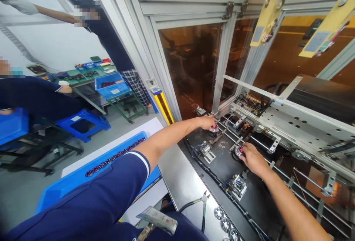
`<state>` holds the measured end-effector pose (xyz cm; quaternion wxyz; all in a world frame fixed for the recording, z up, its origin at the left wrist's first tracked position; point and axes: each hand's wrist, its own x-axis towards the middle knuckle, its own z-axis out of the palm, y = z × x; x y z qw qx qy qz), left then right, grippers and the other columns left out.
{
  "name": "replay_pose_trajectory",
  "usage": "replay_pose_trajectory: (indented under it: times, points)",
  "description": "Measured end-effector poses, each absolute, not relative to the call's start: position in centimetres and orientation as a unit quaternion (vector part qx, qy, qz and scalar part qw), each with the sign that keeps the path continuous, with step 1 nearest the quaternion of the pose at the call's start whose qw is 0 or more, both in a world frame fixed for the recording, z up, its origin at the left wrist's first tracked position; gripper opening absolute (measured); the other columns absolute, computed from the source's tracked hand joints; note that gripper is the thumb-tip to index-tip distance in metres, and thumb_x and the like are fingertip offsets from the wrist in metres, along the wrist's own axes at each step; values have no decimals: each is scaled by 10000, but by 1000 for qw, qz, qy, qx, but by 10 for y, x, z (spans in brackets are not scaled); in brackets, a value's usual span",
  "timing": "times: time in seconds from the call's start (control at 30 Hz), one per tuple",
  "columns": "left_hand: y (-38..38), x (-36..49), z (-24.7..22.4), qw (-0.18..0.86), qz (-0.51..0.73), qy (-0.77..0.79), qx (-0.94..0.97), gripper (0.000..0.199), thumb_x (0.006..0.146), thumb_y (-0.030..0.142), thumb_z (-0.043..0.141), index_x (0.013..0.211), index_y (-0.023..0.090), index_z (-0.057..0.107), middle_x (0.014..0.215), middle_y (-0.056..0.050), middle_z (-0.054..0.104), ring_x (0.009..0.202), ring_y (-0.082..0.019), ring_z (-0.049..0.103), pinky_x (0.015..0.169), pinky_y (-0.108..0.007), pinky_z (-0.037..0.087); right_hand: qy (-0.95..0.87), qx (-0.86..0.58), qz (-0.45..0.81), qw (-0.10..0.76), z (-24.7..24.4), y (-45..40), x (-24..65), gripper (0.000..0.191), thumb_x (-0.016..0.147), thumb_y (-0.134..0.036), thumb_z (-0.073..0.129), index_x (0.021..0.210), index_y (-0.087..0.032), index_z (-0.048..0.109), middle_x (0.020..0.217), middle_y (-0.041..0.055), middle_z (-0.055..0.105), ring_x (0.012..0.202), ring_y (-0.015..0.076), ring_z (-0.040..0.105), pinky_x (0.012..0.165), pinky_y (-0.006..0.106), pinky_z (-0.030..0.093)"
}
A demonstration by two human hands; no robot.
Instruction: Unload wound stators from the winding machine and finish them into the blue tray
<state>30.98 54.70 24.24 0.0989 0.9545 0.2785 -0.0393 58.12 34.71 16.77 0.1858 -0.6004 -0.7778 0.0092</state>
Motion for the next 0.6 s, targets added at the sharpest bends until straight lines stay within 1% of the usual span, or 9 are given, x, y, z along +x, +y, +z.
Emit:
replay_pose_trajectory:
  times: [0.1,0.17,0.23,0.3,0.37,0.43,0.5,0.57,0.6]
  points:
    - [540,306,240,120,2,292,949,351,967,379,616,1256,180,614,1309,-106,622,1144,-233,633,975,-466,559,-759,-610,31,225,182,347,571,403,926,-547,632,820,-158,647,1094,112,693,1054,224,647,974,467,529]
    - [534,302,240,136,44,302,943,361,965,378,619,1265,177,609,1317,-108,618,1154,-239,630,980,-474,557,-744,-615,40,258,197,342,560,469,923,-610,593,789,-164,646,1064,124,706,980,218,673,909,448,556]
    - [526,298,243,156,96,307,934,368,963,376,623,1270,174,606,1320,-108,617,1158,-242,629,982,-478,556,-729,-614,44,297,216,331,545,532,920,-676,532,775,-179,654,1058,138,714,928,223,695,839,420,581]
    - [514,292,249,179,158,301,923,354,963,373,625,1254,172,614,1305,-104,626,1154,-239,632,982,-477,556,-720,-606,42,335,236,310,525,547,931,-691,488,796,-194,672,1052,133,722,913,224,709,792,382,595]
    - [495,282,257,206,226,285,908,287,961,347,628,1174,157,647,1258,-101,651,1145,-229,639,983,-462,557,-715,-593,32,370,253,280,501,484,957,-631,494,836,-204,687,1048,108,724,923,216,714,775,348,599]
    - [466,266,266,238,295,262,887,205,961,308,618,1045,132,680,1217,-119,668,1095,-206,666,962,-414,571,-708,-582,14,399,265,245,475,371,971,-534,536,861,-214,686,1066,95,712,953,215,707,777,338,596]
    - [430,247,274,272,355,238,862,187,949,295,613,946,123,687,1208,-142,673,1008,-178,699,900,-347,596,-701,-572,-19,426,272,211,448,230,956,-435,601,905,-226,683,1095,93,693,974,219,693,808,357,589]
    - [390,225,281,304,396,212,841,180,909,321,660,917,142,676,1186,-130,693,990,-175,716,850,-313,612,-698,-555,-73,447,276,184,423,92,930,-313,656,976,-234,669,1100,89,683,973,218,682,847,379,576]
    - [370,216,283,317,411,200,831,182,885,332,690,909,154,660,1166,-121,709,1001,-181,720,840,-308,616,-695,-546,-102,456,277,173,412,92,918,-256,671,1006,-235,653,1096,87,682,971,216,679,864,386,570]
